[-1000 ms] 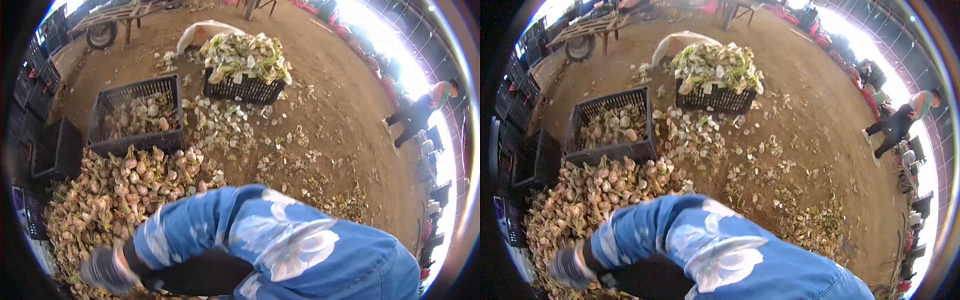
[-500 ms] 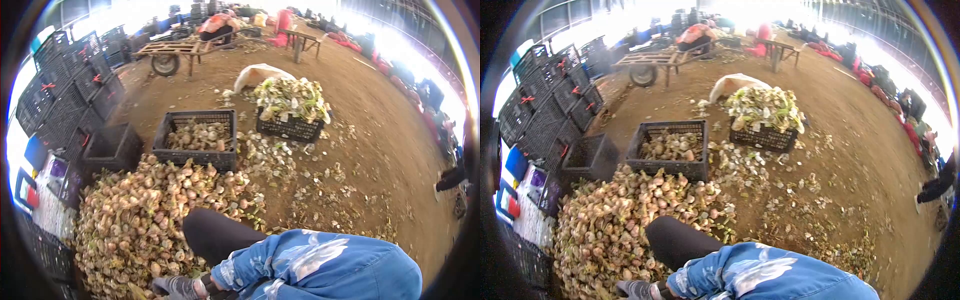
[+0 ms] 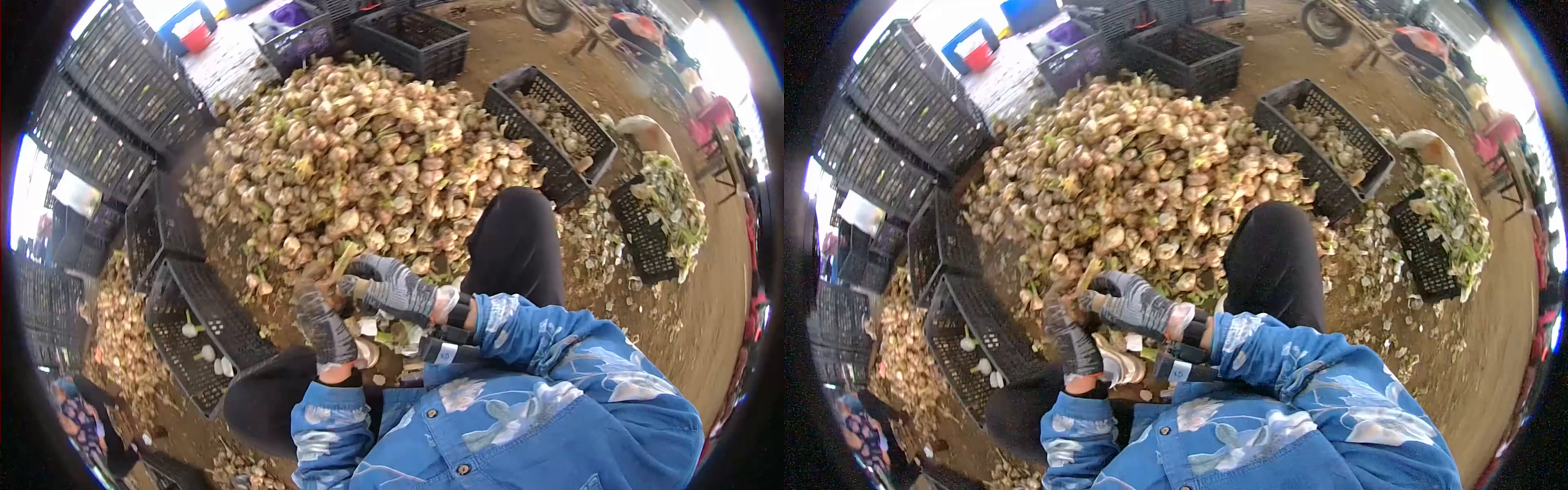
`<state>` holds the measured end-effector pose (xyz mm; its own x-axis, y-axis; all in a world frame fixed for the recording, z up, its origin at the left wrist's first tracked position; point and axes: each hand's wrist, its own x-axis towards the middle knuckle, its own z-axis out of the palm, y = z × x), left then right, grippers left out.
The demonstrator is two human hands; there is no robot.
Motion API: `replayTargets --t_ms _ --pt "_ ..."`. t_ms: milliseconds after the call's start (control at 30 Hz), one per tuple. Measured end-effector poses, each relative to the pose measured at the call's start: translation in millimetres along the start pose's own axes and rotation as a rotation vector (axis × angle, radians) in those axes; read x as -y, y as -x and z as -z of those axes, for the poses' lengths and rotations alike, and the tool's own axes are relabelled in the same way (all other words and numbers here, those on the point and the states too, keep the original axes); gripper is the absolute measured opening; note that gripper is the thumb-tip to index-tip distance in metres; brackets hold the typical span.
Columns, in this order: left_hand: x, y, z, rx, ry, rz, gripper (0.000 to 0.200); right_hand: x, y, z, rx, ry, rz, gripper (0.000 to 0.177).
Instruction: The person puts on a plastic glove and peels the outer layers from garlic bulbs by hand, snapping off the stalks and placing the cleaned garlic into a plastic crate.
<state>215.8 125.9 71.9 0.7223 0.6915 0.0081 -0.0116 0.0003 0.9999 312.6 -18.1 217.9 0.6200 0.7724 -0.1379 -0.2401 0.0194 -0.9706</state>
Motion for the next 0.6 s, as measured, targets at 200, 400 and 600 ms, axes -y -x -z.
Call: replayTargets --t_ms 200,400,600 --pt "-107 11 -28 0.003 0.068 0.014 0.043 5 -5 -3 0.004 0.069 -0.029 0.031" --pt "-81 7 -20 -0.021 -0.071 -0.036 0.040 1 -8 1 0.045 0.232 0.098 0.030" --pt "-98 9 -22 0.031 0.092 0.039 0.038 23 -2 -2 0.076 0.337 -0.001 0.024"
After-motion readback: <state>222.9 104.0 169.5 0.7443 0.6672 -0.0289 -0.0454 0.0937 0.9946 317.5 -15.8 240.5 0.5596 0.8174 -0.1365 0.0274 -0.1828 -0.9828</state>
